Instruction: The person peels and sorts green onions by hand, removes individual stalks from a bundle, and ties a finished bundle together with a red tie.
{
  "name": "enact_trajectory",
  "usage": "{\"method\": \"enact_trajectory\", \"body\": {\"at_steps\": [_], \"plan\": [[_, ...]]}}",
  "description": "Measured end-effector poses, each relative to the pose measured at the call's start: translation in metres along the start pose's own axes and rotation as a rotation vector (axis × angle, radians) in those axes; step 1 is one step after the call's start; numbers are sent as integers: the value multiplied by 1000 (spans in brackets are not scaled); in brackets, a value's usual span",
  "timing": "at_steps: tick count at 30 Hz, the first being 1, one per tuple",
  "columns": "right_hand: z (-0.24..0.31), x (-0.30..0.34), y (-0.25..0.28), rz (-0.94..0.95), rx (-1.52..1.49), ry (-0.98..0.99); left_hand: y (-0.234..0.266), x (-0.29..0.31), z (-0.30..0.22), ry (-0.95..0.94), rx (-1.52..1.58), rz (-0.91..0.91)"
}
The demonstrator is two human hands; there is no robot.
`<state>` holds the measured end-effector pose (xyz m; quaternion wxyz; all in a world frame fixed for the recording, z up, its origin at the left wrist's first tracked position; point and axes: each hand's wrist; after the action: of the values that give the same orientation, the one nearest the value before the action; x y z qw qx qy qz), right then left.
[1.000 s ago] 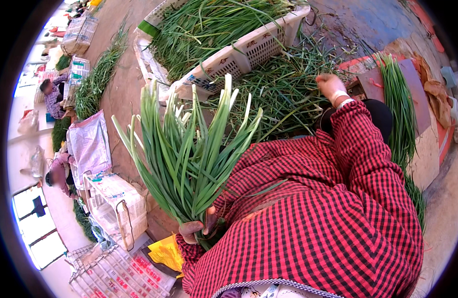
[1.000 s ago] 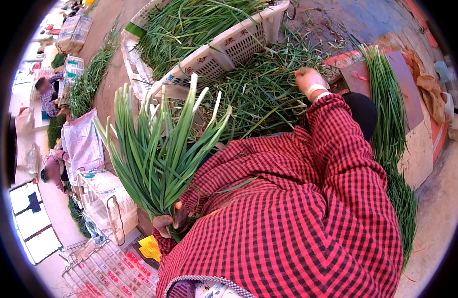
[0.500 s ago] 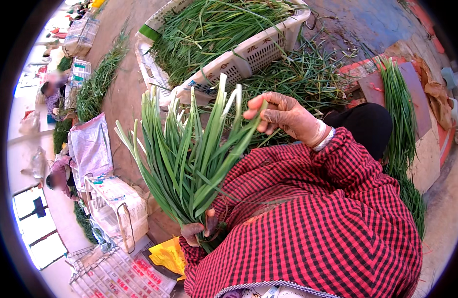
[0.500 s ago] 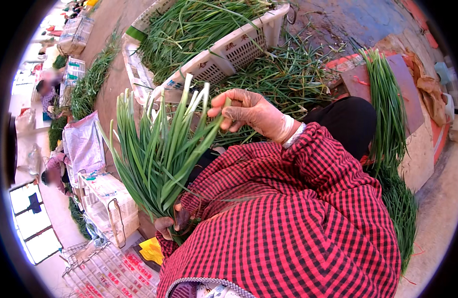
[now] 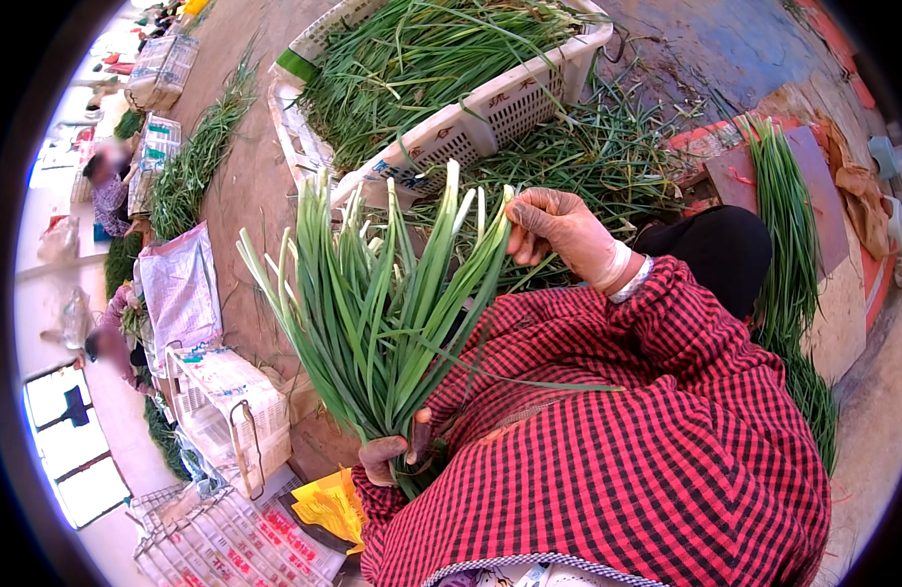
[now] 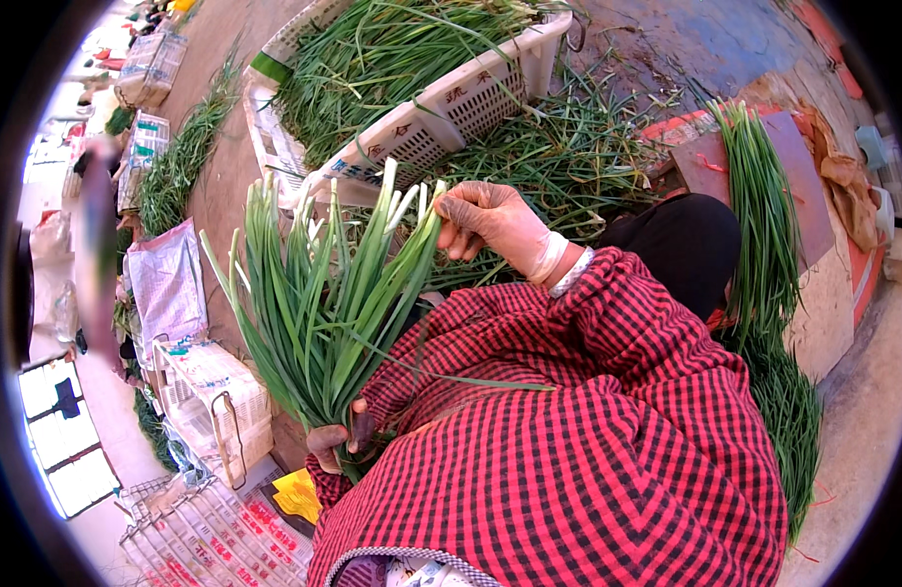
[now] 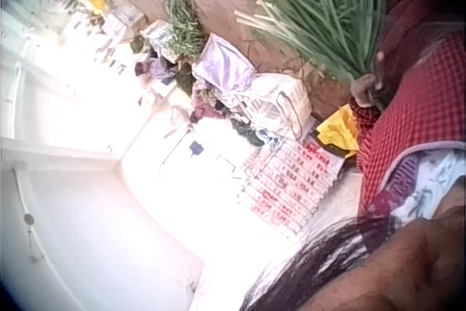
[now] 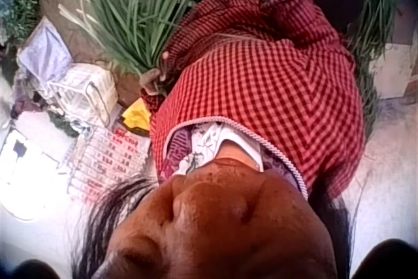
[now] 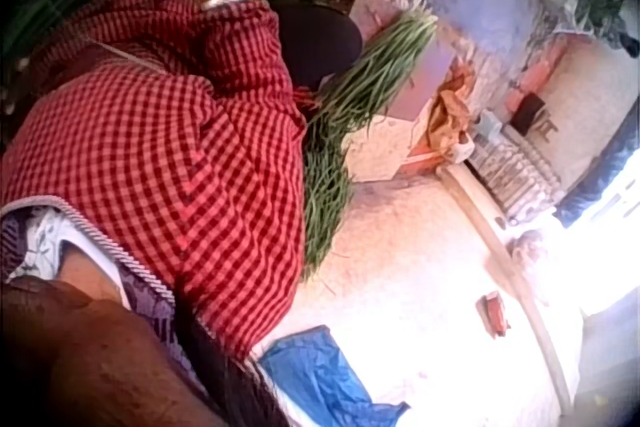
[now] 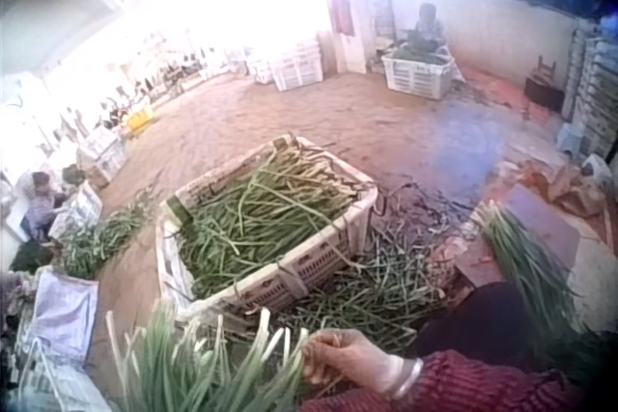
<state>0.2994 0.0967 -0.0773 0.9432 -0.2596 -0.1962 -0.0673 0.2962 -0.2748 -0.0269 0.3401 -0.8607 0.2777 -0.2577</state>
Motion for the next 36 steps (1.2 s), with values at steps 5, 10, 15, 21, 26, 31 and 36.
{"method": "enact_trajectory", "body": {"at_steps": [5, 10, 15, 21, 26, 31, 36], "plan": [[-6, -1, 15, 88, 21, -26, 0, -2, 3, -23, 19, 17], [-6, 2, -1, 195, 6, 10, 3, -5, -1, 63, -92, 7], [-20, -2, -52, 428, -19, 22, -72, -55, -1, 25, -411, -117], [19, 13, -35, 247, 19, -132, -91, -115, 25, -74, -578, -17], [25, 12, -6, 193, -38, -100, -101, -156, 79, -135, -1225, -17], [31, 3, -1, -161, -56, 72, -143, -193, 101, -85, -1757, 199], [51, 18, 27, -153, -191, 119, -148, -191, 102, -196, -1547, 500]]}}
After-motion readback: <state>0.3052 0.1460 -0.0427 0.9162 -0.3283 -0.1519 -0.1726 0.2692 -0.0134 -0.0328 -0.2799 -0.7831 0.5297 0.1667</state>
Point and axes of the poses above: each hand's wrist, its own x-axis away from the middle knuckle, its own y-axis out of the back of the hand, z = x × y, and after that the axes turned 8 degrees about -y, right-handed
